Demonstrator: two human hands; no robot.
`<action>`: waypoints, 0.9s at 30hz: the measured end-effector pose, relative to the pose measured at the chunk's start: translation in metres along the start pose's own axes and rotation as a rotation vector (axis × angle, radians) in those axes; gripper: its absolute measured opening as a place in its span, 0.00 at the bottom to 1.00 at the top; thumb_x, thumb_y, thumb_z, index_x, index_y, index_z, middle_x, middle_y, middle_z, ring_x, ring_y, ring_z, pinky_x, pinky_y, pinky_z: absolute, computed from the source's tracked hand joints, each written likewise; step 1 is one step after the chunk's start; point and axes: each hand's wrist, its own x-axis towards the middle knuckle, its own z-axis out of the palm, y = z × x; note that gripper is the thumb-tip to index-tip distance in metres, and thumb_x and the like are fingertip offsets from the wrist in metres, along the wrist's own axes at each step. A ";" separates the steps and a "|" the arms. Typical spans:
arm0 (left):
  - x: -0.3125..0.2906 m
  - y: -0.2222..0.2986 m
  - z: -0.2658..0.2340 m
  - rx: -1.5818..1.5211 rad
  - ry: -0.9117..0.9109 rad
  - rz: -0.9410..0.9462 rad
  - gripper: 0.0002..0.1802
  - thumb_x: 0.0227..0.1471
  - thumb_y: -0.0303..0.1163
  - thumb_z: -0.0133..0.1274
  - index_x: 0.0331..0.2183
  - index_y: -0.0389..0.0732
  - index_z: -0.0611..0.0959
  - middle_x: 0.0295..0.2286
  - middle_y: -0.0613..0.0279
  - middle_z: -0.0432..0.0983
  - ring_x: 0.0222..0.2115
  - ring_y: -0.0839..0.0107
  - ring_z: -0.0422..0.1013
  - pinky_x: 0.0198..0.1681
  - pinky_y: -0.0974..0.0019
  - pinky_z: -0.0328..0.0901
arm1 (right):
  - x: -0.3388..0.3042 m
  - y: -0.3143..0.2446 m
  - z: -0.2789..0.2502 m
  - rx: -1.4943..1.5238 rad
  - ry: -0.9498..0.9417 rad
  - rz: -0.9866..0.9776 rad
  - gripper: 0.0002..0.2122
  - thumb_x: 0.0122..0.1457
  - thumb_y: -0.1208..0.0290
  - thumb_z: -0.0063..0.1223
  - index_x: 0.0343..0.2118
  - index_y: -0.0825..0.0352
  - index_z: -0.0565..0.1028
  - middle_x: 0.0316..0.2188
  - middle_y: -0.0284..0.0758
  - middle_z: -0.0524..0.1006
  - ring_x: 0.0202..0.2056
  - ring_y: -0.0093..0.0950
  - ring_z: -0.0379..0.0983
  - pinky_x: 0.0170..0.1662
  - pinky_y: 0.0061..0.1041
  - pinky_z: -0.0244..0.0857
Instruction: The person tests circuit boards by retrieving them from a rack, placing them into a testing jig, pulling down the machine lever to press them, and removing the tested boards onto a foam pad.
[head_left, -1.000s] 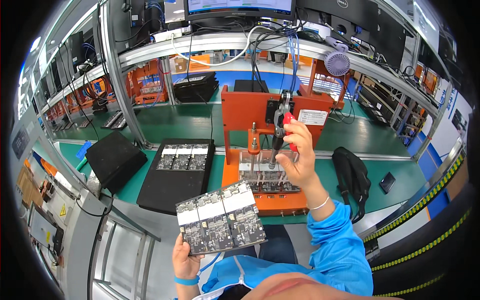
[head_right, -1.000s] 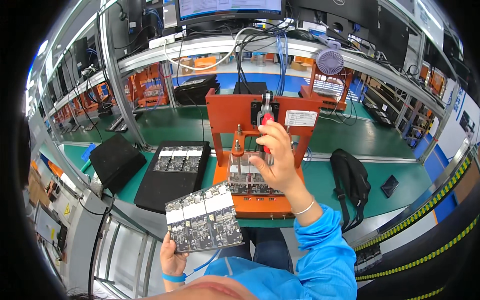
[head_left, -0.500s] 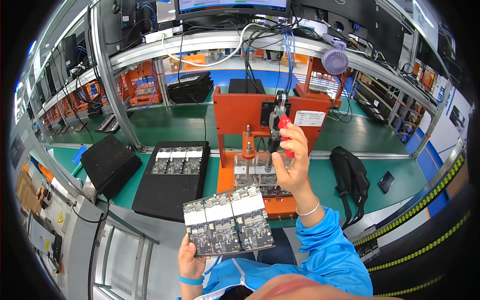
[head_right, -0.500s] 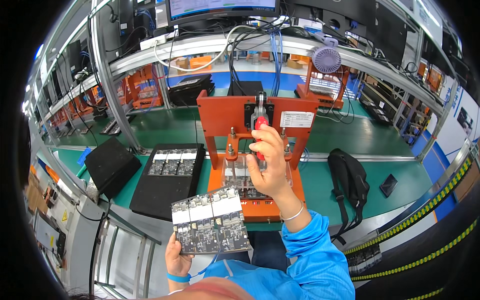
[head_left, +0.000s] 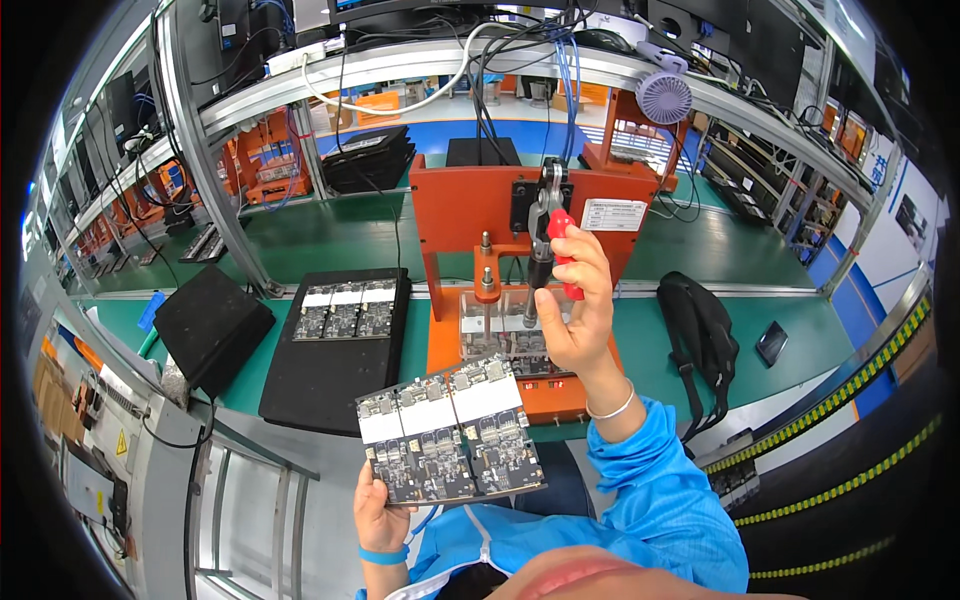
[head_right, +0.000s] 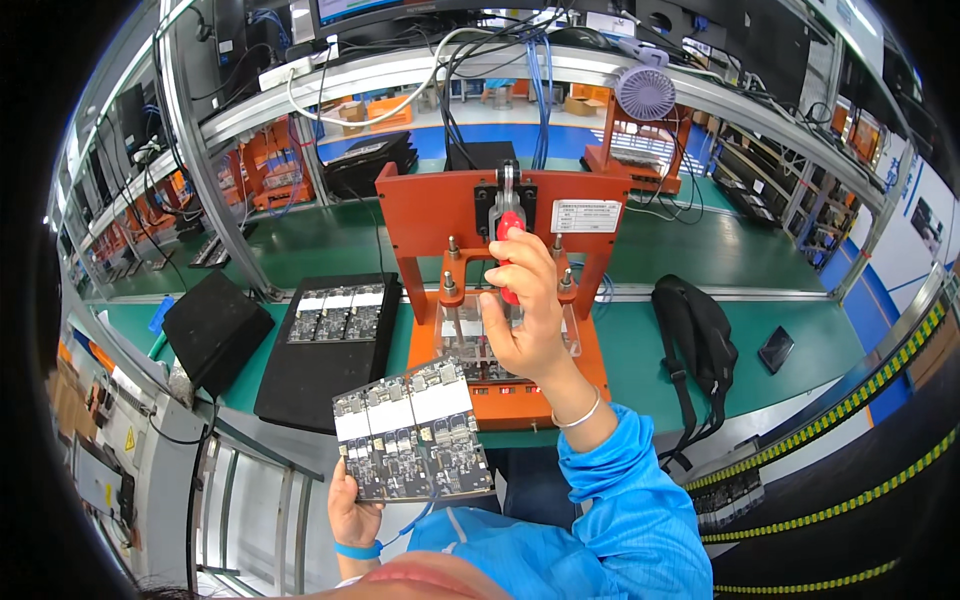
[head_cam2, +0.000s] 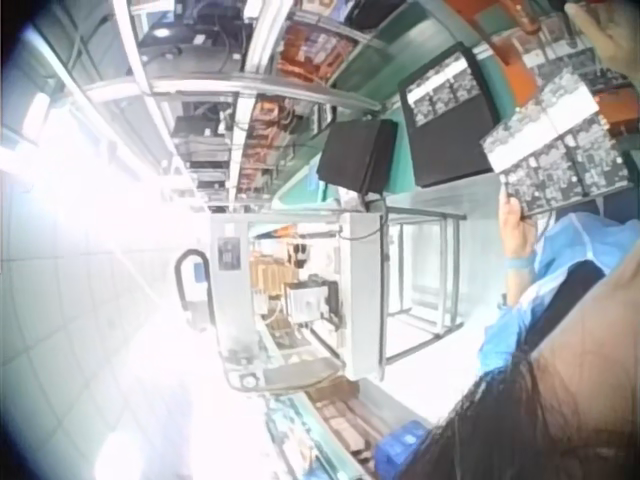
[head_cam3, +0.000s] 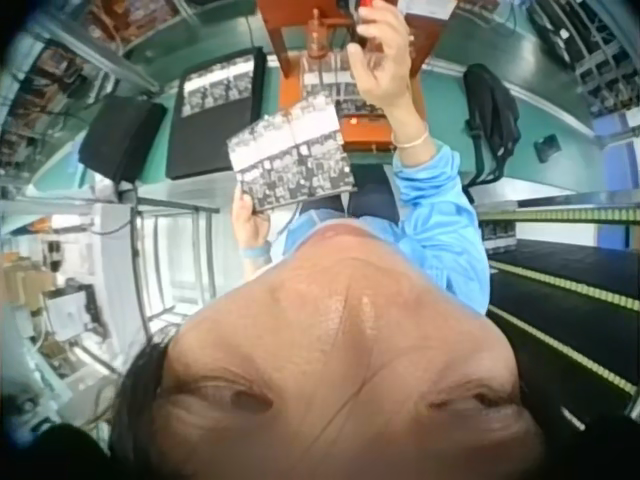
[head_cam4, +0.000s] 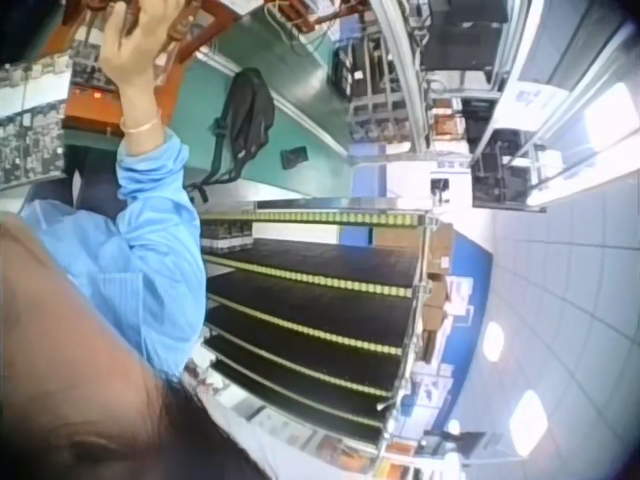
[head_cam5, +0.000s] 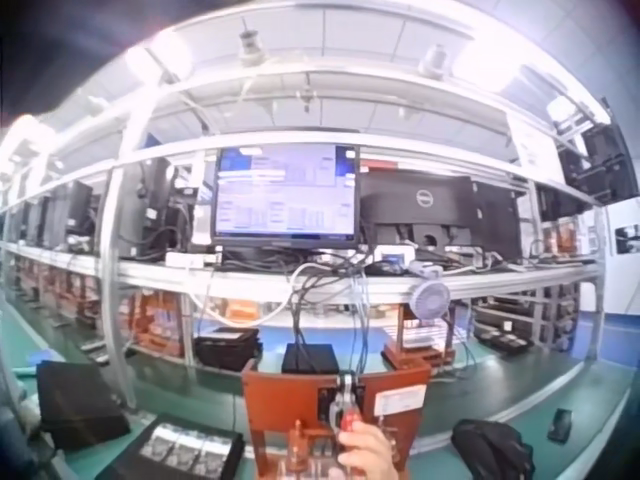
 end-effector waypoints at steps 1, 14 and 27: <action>0.000 0.000 0.000 0.002 0.000 -0.006 0.28 0.53 0.33 0.47 0.51 0.29 0.58 0.36 0.49 0.72 0.26 0.67 0.74 0.21 0.71 0.70 | 0.000 0.000 0.001 0.007 0.002 -0.005 0.14 0.47 0.82 0.49 0.38 0.66 0.66 0.44 0.42 0.67 0.52 0.44 0.57 0.54 0.40 0.52; -0.001 -0.001 0.000 0.039 0.028 0.013 0.30 0.52 0.33 0.48 0.52 0.29 0.57 0.38 0.51 0.72 0.25 0.71 0.73 0.19 0.75 0.68 | 0.000 0.001 -0.001 0.003 0.001 -0.010 0.14 0.47 0.82 0.49 0.38 0.67 0.66 0.44 0.42 0.67 0.52 0.44 0.57 0.54 0.41 0.51; -0.002 0.001 0.001 0.036 0.022 0.029 0.28 0.52 0.33 0.48 0.51 0.29 0.59 0.37 0.51 0.72 0.25 0.71 0.73 0.20 0.75 0.69 | -0.001 -0.003 0.000 0.009 -0.003 0.016 0.14 0.47 0.82 0.48 0.38 0.66 0.65 0.44 0.42 0.66 0.53 0.43 0.56 0.54 0.40 0.51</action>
